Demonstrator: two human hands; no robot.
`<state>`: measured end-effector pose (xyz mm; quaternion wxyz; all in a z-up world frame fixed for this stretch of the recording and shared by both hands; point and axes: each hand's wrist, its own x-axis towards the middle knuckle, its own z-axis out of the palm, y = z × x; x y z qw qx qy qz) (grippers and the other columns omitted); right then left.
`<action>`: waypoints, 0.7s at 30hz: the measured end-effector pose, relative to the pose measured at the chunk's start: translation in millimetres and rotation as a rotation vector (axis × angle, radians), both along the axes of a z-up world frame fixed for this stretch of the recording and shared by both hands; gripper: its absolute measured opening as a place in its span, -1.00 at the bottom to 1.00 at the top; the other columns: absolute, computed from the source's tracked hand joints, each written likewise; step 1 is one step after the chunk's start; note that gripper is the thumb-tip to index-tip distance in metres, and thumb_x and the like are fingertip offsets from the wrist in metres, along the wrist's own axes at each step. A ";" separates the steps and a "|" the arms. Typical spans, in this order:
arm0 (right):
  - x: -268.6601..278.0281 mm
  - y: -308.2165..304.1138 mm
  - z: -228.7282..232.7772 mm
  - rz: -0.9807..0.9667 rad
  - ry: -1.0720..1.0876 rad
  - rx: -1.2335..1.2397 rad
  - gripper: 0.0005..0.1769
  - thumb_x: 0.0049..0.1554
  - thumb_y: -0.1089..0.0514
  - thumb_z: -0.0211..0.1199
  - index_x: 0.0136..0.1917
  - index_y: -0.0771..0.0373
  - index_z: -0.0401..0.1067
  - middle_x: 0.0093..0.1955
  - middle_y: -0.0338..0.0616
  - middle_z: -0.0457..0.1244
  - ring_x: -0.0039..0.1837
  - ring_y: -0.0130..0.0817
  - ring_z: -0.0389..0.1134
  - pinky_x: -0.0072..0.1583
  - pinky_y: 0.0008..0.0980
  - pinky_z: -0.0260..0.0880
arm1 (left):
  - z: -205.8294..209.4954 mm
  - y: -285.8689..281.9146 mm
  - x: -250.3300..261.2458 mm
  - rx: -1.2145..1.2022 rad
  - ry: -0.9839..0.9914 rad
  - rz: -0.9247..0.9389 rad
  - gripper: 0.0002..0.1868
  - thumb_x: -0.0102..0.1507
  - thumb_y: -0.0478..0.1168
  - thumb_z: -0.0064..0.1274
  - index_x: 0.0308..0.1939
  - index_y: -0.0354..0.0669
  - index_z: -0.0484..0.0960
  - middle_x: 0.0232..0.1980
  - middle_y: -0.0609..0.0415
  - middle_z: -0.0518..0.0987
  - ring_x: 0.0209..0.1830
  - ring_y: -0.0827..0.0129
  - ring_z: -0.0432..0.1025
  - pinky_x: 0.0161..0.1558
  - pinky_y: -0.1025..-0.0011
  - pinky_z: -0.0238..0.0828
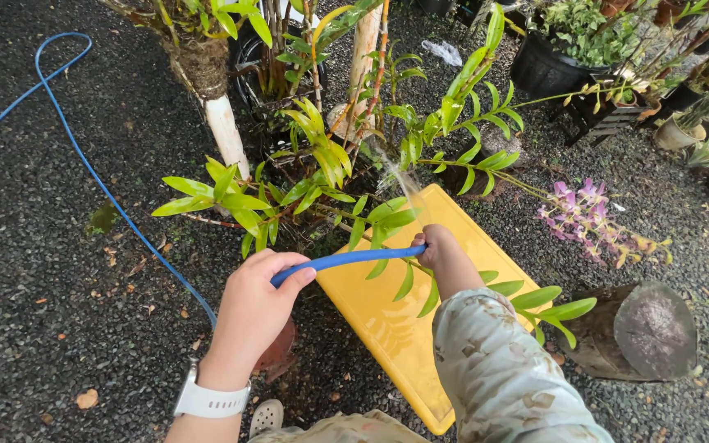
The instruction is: Watering various potted plants and garden beds using a garden hose
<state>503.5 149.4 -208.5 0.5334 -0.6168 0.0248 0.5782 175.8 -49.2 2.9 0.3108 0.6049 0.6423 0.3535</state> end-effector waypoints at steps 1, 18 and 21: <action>-3.7 -4.7 3.8 -0.004 -0.008 -0.007 -0.76 0.34 0.25 -0.18 0.27 0.29 0.07 -0.27 -0.30 -0.04 -0.42 -0.70 0.07 -0.42 -0.77 0.06 | 1.4 -0.4 -1.2 -0.005 0.001 -0.016 -0.78 0.23 0.00 0.24 -0.13 0.09 0.82 -0.27 0.12 0.64 -0.21 0.29 0.53 -0.19 0.36 0.48; -18.5 -14.9 -15.5 -0.071 0.021 -0.003 -0.73 0.32 0.24 -0.18 0.29 0.26 0.06 -0.27 -0.29 -0.06 -0.40 -0.63 0.07 -0.41 -0.76 0.07 | -5.5 16.5 -29.8 -0.053 -0.005 -0.075 -0.79 0.26 0.00 0.22 -0.13 0.09 0.82 -0.29 0.16 0.64 -0.24 0.34 0.54 -0.23 0.42 0.46; -27.9 -16.2 -7.7 -0.095 0.050 0.025 -0.73 0.32 0.23 -0.20 0.29 0.28 0.05 -0.29 -0.31 -0.08 -0.41 -0.66 0.06 -0.42 -0.75 0.08 | -4.0 15.4 -35.9 -0.022 -0.015 -0.074 -0.78 0.26 0.01 0.22 -0.14 0.08 0.83 -0.33 0.14 0.62 -0.30 0.34 0.51 -0.29 0.42 0.43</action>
